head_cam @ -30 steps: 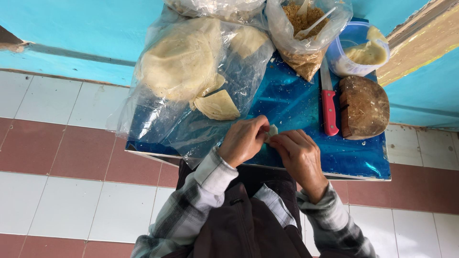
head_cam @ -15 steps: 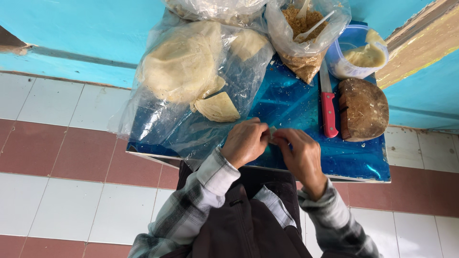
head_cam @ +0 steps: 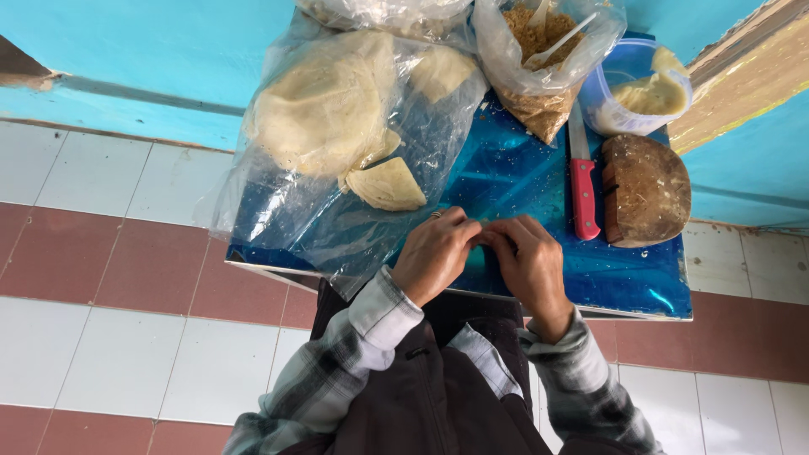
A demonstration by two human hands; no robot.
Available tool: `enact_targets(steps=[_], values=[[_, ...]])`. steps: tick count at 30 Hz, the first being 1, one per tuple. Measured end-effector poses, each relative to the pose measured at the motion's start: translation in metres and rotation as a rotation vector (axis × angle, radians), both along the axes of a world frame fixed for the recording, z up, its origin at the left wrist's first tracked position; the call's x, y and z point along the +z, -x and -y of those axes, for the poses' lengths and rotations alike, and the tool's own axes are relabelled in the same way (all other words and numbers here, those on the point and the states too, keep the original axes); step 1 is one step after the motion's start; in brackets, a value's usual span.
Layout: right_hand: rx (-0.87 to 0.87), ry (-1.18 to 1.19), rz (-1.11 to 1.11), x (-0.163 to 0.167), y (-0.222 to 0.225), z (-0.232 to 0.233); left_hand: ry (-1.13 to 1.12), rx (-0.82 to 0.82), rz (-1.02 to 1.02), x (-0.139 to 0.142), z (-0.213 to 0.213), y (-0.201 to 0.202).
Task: The person folds triangular pieces of dough and fills them with a brown paste scooped from a plastic bag using a spoon, then presses the filled dough pieces closed and sets them on the table. They repeat this cycle, occasionally reaching into the bag of filling and handling dough pieces one at a time.
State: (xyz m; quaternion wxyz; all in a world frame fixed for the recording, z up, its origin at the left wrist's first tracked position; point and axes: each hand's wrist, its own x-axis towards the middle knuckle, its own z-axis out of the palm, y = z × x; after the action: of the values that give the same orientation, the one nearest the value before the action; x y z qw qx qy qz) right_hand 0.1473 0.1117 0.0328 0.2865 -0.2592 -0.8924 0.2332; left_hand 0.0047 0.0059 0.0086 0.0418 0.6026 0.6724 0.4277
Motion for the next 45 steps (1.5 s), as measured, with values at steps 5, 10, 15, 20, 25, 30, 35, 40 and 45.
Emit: enact_targets(steps=[5,10,15,20,25,30,35,40,45], values=[[0.029,-0.191,0.023,0.01,-0.004,0.01,0.047,0.058,-0.014,0.0,-0.012,0.004],[0.043,-0.235,0.049,0.015,0.001,0.003,-0.009,0.064,-0.005,0.007,-0.007,0.001],[0.026,-0.274,0.061,0.014,-0.001,0.005,-0.021,-0.008,-0.068,0.007,-0.006,0.003],[0.008,-0.234,0.06,0.011,-0.004,0.007,0.069,0.011,-0.093,0.006,-0.014,0.008],[0.01,-0.327,0.083,0.011,0.0,-0.005,0.006,0.007,-0.06,0.008,-0.011,0.007],[0.007,-0.422,0.043,0.012,-0.002,0.002,0.012,0.027,-0.088,0.006,-0.013,0.007],[0.025,-0.535,0.187,0.012,0.001,0.011,-0.051,0.038,-0.074,0.001,-0.018,0.01],[0.012,-0.641,0.267,0.011,0.011,-0.002,-0.031,0.094,-0.052,-0.006,-0.024,0.01],[0.06,-0.387,0.16,0.01,0.024,-0.013,-0.095,0.181,-0.014,-0.005,-0.026,0.009]])
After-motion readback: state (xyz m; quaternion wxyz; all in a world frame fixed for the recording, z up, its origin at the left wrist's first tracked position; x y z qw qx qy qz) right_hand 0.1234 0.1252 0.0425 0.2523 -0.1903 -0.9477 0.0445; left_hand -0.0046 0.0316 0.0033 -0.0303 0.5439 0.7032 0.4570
